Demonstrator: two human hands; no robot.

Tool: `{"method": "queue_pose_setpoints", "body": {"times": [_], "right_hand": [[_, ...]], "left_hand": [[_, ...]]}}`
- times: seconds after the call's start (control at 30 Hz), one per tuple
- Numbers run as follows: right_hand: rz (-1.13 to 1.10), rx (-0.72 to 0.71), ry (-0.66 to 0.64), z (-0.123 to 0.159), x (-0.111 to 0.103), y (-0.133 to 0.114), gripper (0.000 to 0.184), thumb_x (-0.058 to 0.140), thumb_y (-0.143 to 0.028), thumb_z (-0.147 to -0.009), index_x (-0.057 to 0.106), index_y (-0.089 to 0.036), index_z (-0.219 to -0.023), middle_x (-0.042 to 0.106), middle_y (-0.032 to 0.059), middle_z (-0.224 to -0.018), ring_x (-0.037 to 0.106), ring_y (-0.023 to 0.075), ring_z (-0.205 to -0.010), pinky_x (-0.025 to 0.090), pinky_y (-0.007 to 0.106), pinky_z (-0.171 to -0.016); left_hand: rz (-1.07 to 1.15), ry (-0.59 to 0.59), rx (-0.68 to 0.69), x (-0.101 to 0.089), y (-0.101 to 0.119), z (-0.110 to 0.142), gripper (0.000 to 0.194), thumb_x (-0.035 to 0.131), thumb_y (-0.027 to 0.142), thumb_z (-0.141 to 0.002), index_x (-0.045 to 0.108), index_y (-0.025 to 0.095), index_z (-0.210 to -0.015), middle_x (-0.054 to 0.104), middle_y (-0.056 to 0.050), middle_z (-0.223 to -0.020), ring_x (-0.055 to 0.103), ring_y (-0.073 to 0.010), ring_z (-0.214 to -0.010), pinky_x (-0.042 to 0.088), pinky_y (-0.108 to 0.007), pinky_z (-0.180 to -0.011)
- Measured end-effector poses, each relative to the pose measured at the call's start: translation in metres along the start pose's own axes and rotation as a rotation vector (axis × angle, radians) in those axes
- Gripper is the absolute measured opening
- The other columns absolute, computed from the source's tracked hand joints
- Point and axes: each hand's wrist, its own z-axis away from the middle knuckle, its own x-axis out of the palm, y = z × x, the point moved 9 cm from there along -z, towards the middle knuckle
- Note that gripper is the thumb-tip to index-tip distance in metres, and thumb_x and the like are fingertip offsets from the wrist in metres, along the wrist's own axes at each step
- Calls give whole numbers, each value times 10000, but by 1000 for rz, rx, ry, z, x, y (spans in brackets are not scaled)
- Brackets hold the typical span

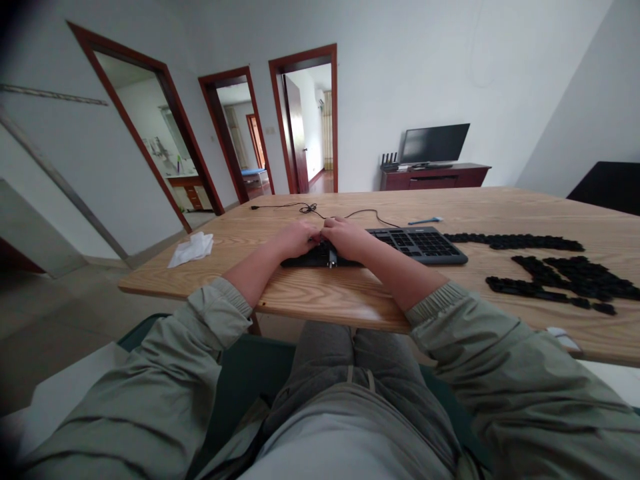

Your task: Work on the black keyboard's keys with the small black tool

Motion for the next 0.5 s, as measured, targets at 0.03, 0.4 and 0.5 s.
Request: {"method": "queue_pose_setpoints", "body": {"times": [0.03, 0.4, 0.5], "right_hand": [[8, -17, 10, 0, 0, -1, 286, 522, -66, -823, 693, -122, -1046, 620, 151, -1046, 549, 254, -984, 408, 344, -913], [96, -148, 98, 11, 2, -5, 313, 460, -126, -918, 703, -150, -1114, 605, 154, -1105, 480, 266, -1016, 403, 383, -935], [124, -149, 93, 11, 4, 0, 348, 448, -122, -922, 690, -165, -1168, 582, 145, -1217, 477, 268, -1061, 407, 390, -957]], "left_hand": [[3, 12, 6, 0, 0, 0, 192, 530, 209, -832, 720, 184, -841, 706, -88, -901, 624, -234, -883, 474, -356, -795], [71, -17, -9, 3, 0, -1, 223, 514, 251, -864, 731, 203, -873, 714, -76, -921, 633, -221, -867, 479, -351, -793], [92, -3, -69, 0, -3, 1, 198, 557, 287, -847, 706, 193, -936, 704, -80, -948, 631, -224, -890, 478, -343, -792]]}}
